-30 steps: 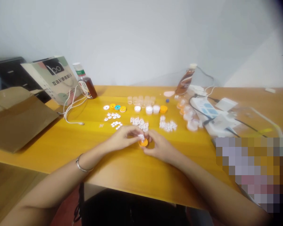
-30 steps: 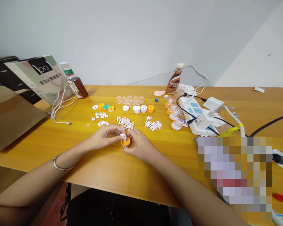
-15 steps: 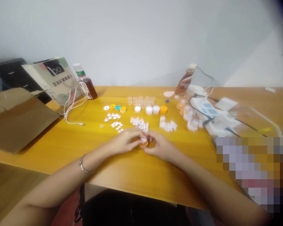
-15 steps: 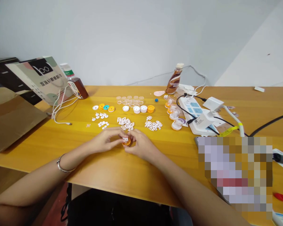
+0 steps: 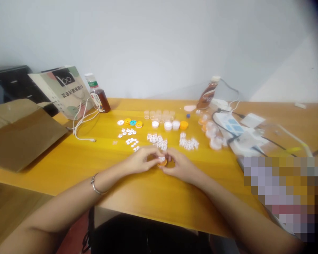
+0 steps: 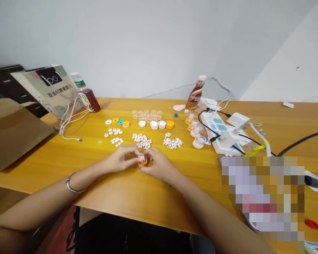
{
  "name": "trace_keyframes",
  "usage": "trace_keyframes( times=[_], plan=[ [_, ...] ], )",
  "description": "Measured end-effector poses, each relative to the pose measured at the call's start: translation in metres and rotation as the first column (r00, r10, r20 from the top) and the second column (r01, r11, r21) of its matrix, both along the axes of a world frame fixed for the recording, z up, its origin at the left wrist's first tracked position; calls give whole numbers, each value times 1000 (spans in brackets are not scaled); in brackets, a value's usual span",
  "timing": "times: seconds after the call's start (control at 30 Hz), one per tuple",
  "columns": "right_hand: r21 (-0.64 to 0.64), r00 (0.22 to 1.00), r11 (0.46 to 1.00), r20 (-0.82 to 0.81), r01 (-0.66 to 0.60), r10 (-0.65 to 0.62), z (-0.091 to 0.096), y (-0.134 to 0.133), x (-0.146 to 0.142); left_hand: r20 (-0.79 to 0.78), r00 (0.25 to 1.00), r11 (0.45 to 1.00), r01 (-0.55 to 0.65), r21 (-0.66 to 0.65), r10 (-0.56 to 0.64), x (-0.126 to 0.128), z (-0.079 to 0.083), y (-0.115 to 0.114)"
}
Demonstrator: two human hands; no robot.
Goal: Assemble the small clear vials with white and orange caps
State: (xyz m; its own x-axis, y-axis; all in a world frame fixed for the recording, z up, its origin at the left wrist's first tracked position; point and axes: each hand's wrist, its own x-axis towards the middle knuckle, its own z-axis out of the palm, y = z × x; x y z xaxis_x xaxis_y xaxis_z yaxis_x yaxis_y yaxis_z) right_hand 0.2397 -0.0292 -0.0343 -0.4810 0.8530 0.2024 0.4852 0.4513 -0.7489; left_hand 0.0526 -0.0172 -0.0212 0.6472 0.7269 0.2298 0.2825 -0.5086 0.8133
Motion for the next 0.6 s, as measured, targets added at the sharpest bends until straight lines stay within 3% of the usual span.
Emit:
trace_keyframes(
  times=[0.13,0.27,0.37,0.43,0.53,0.6],
  plan=[
    [-76,1000,997,-28,7,-9,4,0,1,134,989,977,-30,-212,60,0,-9,5],
    [-309,966,951,-253,-20,-62,10,-1,-3,242,962,958,-56,-281,127,1,-4,3],
    [-466,882,879,-452,-105,-134,12,-3,-7,289,940,968,-118,-221,181,-2,6,5],
    [-535,843,835,-503,-131,-190,13,-5,-8,297,916,962,-240,-133,270,-8,10,18],
    [-606,806,779,-537,-163,-249,15,-8,-9,157,864,876,-482,-10,478,-18,10,59],
    [-631,768,749,-577,-202,-278,17,-10,-9,-34,821,821,-565,83,569,-24,10,94]
  ],
)
